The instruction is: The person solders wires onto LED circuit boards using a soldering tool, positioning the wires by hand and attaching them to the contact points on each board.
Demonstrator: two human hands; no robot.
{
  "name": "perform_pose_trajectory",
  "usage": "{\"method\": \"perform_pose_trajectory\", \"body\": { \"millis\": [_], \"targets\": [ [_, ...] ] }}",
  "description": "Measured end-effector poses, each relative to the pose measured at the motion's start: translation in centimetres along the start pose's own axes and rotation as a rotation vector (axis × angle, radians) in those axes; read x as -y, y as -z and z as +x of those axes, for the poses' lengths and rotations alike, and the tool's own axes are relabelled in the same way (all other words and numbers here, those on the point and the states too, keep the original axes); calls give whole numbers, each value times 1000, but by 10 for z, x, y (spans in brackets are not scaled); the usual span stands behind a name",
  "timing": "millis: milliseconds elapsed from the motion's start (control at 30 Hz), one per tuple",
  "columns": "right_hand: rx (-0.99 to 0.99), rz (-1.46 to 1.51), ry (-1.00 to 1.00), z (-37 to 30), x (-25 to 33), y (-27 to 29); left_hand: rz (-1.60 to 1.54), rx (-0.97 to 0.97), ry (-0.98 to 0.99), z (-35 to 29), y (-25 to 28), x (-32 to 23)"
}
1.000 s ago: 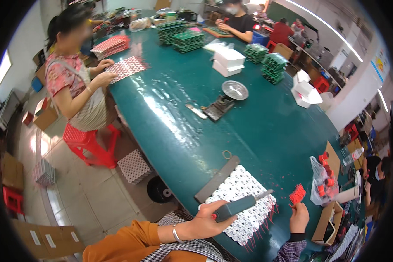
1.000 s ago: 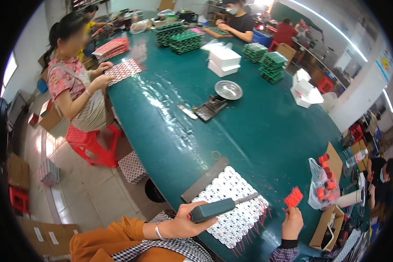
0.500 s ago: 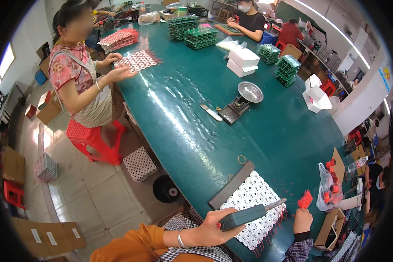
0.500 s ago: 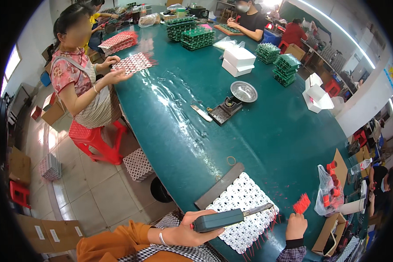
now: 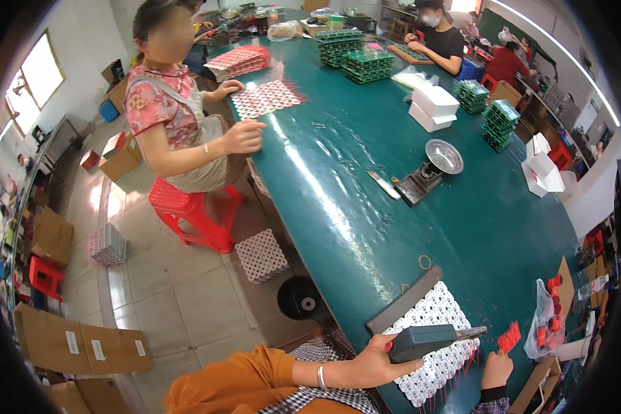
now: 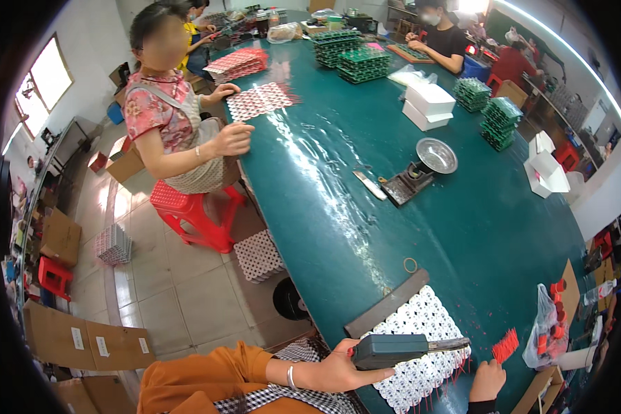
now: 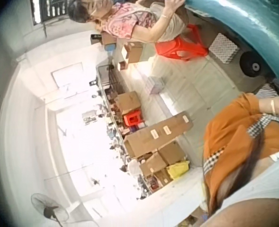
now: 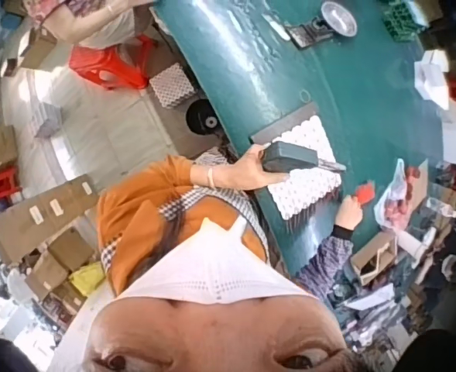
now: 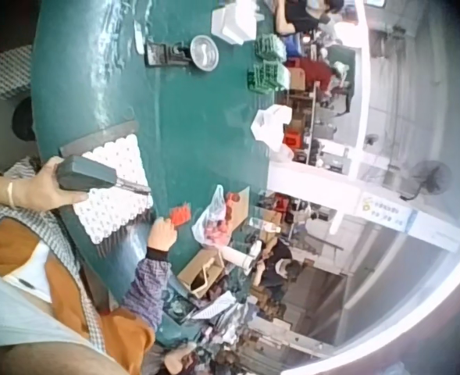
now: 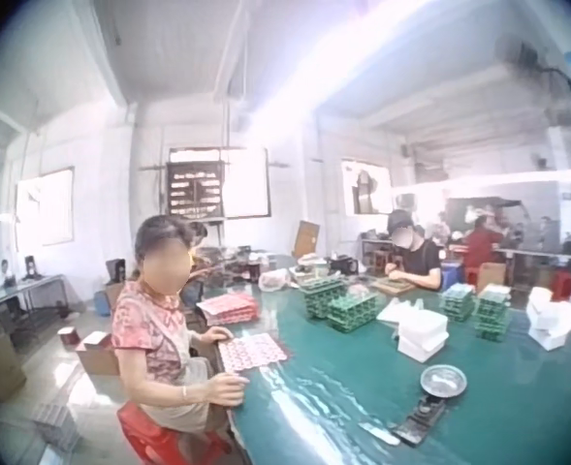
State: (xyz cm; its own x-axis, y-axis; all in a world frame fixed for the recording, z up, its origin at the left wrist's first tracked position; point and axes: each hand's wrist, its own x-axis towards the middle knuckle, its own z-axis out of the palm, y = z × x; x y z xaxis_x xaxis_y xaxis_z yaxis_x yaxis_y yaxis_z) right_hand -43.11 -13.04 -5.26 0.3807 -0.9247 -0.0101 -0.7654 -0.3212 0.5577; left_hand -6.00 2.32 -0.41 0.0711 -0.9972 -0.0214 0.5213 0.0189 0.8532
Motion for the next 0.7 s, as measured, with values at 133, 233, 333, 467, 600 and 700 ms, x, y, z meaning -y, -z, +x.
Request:
{"method": "perform_pose_trajectory", "body": {
  "millis": [133, 233, 333, 467, 600, 700],
  "targets": [
    [-24, 33, -22, -5, -5, -13, -8, 29, 266, 0, 4, -17],
    [-7, 36, -25, -8, -5, -17, -74, 15, 177, -1, 2, -12],
    [5, 39, -28, -13, -6, -9, -95, 52, 167, -2, 5, -10],
    [-1, 53, -29, -21, -8, 13, -124, -18, 167, -4, 2, -9],
    [-22, 47, 46, -8, 13, 33, -48, -49, 234, -6, 5, -20],
    [-57, 114, 41, -10, 10, 46, -10, -41, 238, -2, 8, -24]
  ]
}}
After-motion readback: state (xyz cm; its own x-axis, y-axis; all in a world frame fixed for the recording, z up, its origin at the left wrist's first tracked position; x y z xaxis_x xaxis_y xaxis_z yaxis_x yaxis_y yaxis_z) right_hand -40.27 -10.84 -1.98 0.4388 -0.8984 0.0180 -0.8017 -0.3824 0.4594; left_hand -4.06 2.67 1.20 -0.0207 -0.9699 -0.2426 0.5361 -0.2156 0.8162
